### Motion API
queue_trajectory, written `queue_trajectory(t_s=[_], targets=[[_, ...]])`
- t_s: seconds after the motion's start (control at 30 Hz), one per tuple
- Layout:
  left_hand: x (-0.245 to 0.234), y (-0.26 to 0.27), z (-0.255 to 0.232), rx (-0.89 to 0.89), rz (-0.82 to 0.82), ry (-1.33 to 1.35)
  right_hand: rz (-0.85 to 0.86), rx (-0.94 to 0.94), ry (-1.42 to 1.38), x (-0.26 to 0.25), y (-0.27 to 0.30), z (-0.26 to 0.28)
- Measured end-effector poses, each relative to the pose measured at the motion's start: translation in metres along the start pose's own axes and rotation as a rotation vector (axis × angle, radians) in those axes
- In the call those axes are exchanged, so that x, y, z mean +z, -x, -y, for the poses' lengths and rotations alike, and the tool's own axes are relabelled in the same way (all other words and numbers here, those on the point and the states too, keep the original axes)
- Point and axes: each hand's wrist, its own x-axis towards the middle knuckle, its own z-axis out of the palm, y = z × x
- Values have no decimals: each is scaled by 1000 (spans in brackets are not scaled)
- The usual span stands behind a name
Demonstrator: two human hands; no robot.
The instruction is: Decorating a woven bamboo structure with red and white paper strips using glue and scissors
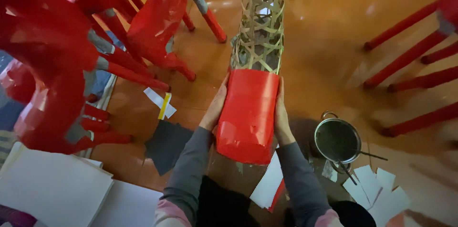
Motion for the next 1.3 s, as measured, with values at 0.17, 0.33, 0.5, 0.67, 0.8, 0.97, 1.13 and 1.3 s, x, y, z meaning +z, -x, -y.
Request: queue_trajectory(t_s=[0.17, 0.33, 0.5, 0.67, 0.8, 0.97, 1.13, 1.3], targets=[[3, 7, -18, -169, 3, 93, -26, 51, -50, -11, -6, -23], [8, 7, -29, -191, -8, 92, -40, 72, -88, -21, -19, -35], [4, 1, -28, -309, 26, 24, -59, 125, -138, -18, -1, -41], [0, 13, 3, -290, -102, 193, 16, 68, -267, -2, 36, -5], [-19, 97, 132, -364, -363, 338, -109, 257, -235, -54, 121, -59], [79, 227, 337, -310, -644, 1383, -244, 658, 92, -73, 286, -174], [192, 276, 271, -547, -7, -653, -272, 577, 502, -106, 290, -132], [210, 273, 292, -457, 65, -910, -206, 89, 1220, -183, 232, 2]])
